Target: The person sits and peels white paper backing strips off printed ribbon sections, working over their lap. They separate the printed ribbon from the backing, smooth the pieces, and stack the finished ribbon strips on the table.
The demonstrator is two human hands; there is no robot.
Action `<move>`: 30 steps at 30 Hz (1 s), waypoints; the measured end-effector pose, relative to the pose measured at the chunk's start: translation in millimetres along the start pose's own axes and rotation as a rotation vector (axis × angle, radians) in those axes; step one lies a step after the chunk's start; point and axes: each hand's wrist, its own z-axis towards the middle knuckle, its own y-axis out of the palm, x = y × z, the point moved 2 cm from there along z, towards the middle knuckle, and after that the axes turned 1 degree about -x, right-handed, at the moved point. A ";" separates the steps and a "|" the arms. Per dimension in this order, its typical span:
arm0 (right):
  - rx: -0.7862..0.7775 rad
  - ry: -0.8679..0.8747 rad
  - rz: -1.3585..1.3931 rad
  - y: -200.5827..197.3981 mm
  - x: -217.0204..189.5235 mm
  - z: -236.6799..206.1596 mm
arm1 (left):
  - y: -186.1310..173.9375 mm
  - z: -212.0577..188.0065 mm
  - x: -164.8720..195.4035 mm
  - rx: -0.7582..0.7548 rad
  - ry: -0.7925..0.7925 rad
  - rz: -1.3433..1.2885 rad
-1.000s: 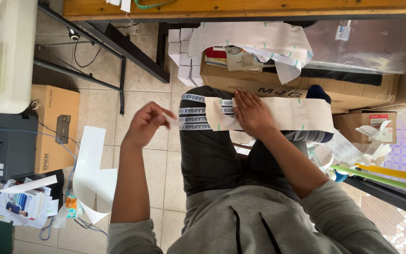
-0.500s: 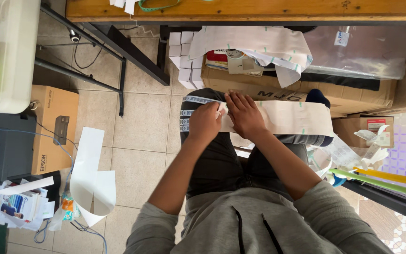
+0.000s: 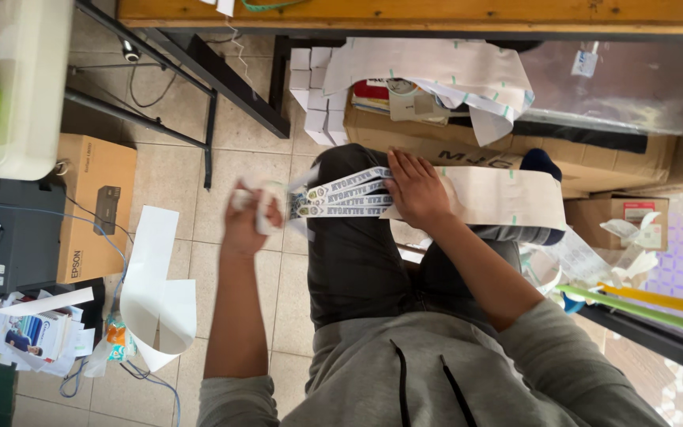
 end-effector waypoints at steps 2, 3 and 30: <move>0.011 0.001 0.058 -0.8 5.0 0.0 | -20.7 5.6 32.1 0.318 0.117 0.220; 0.001 0.014 0.077 -0.8 7.1 -0.4 | -29.9 5.4 52.3 0.362 0.200 0.362; 0.350 0.674 1.245 -63.3 153.5 -236.8 | 278.0 -29.7 -175.0 -0.815 0.271 1.292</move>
